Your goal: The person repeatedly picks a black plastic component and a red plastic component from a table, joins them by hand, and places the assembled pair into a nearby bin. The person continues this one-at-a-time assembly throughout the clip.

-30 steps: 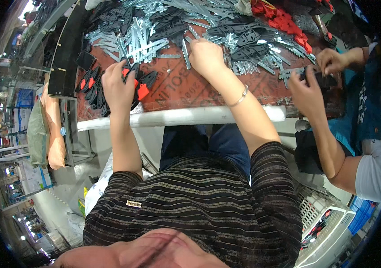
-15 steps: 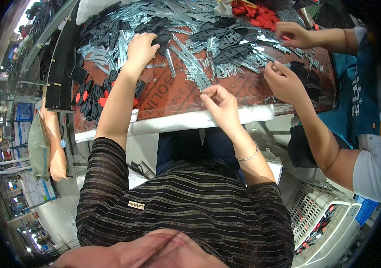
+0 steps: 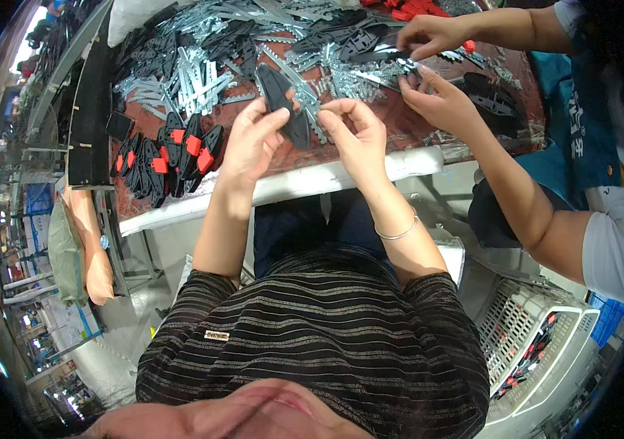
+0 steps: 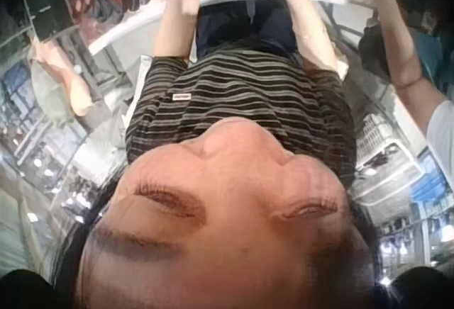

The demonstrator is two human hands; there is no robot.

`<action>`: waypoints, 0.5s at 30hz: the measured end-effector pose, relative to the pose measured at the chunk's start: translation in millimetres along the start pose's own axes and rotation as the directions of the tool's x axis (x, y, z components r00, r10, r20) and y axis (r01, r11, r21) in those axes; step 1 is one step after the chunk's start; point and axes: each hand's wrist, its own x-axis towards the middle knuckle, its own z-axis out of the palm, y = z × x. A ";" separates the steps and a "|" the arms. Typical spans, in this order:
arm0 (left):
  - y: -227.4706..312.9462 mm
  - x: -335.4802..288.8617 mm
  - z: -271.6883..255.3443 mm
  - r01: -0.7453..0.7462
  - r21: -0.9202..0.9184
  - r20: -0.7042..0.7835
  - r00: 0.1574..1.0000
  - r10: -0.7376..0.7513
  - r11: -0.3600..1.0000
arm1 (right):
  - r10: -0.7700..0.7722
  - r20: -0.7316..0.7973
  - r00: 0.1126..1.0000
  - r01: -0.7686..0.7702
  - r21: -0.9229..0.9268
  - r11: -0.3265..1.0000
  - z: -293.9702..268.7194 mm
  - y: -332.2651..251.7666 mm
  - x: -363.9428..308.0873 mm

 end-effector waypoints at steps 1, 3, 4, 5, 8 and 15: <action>-4.4 -4.9 1.5 0.012 0.004 0.010 1.000 -0.012 1.000 | 0.004 -0.008 1.000 -0.004 -0.017 1.000 0.7 -0.3 0.1; -7.5 -10.6 1.3 -0.020 0.058 0.018 1.000 0.019 0.998 | -0.004 0.026 1.000 0.005 -0.046 0.999 6.2 -7.9 0.9; -9.8 -11.5 1.3 -0.059 0.101 0.023 0.998 0.057 0.993 | -0.007 0.043 0.999 0.010 -0.061 0.998 8.6 -11.8 1.5; -11.7 -13.5 0.7 -0.092 0.143 0.028 0.996 0.089 0.985 | 0.019 0.044 0.999 -0.017 -0.063 0.998 9.9 -12.7 0.4; -6.8 -19.5 3.0 -0.105 0.171 0.065 0.993 0.095 0.980 | 0.007 0.079 0.997 -0.001 -0.077 0.997 11.0 -12.8 -1.5; -6.7 -23.0 -2.5 -0.111 0.241 0.089 0.992 0.092 0.964 | 0.052 0.153 0.987 -0.030 -0.144 0.989 5.9 -15.4 -3.7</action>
